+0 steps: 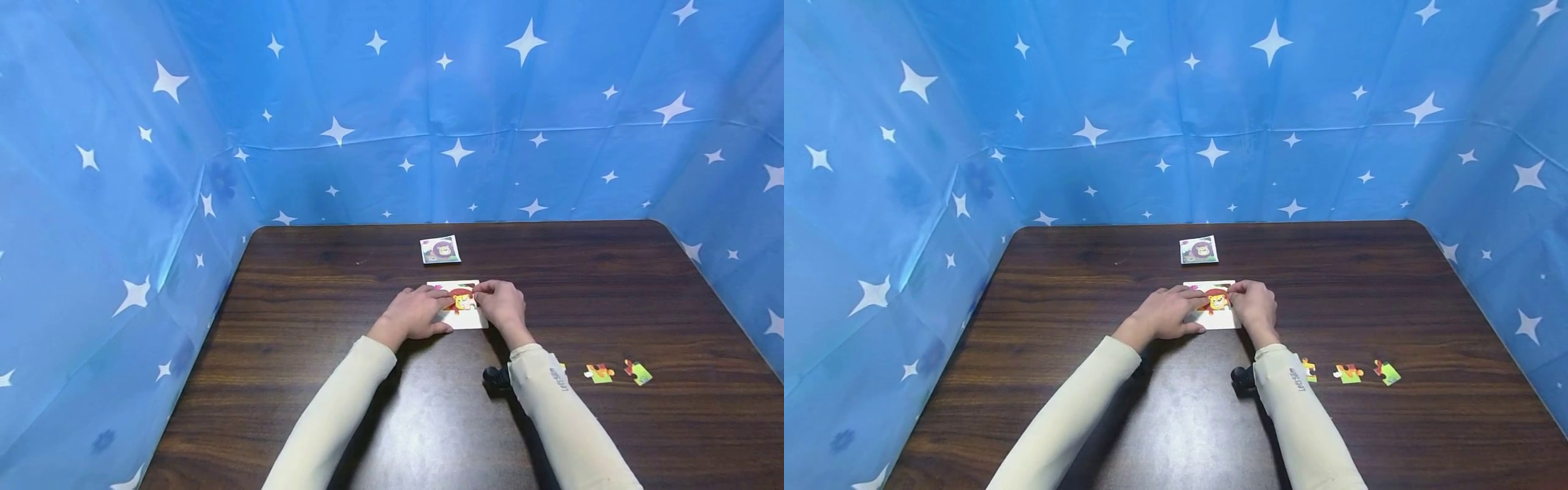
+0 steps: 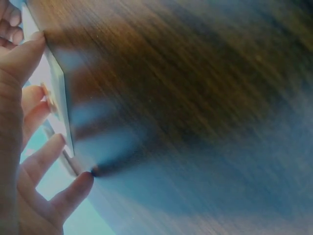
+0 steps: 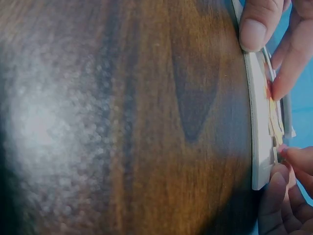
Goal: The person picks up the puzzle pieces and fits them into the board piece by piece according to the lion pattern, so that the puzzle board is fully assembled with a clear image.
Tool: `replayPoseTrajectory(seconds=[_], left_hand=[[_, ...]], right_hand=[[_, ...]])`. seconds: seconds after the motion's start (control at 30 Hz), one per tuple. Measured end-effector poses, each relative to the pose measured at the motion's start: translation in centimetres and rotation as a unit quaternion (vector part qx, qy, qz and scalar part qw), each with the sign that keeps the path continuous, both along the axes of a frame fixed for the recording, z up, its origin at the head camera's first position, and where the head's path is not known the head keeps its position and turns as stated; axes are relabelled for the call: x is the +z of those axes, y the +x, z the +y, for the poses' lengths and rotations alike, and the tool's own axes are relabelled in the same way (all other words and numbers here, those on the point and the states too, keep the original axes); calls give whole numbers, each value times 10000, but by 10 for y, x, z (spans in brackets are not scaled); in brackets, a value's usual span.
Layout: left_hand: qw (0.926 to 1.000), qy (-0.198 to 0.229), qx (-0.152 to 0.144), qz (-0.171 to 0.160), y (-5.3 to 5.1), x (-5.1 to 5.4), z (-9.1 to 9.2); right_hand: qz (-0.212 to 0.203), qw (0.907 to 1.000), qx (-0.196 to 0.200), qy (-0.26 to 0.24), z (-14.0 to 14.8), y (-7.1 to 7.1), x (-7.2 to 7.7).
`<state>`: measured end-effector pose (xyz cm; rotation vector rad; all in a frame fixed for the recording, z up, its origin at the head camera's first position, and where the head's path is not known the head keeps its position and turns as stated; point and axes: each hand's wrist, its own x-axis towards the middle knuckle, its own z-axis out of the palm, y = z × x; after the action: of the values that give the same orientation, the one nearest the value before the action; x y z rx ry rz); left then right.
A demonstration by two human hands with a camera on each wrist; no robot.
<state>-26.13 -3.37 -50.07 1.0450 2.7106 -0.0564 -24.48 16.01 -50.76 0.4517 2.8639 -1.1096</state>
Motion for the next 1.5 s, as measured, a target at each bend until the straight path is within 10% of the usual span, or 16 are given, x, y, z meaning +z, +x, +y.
replayPoseTrajectory(seconds=[1.5], left_hand=[[9965,-472,37,683,3,-4,17]], right_hand=[[62,9998,141,118,2,2,-2]])
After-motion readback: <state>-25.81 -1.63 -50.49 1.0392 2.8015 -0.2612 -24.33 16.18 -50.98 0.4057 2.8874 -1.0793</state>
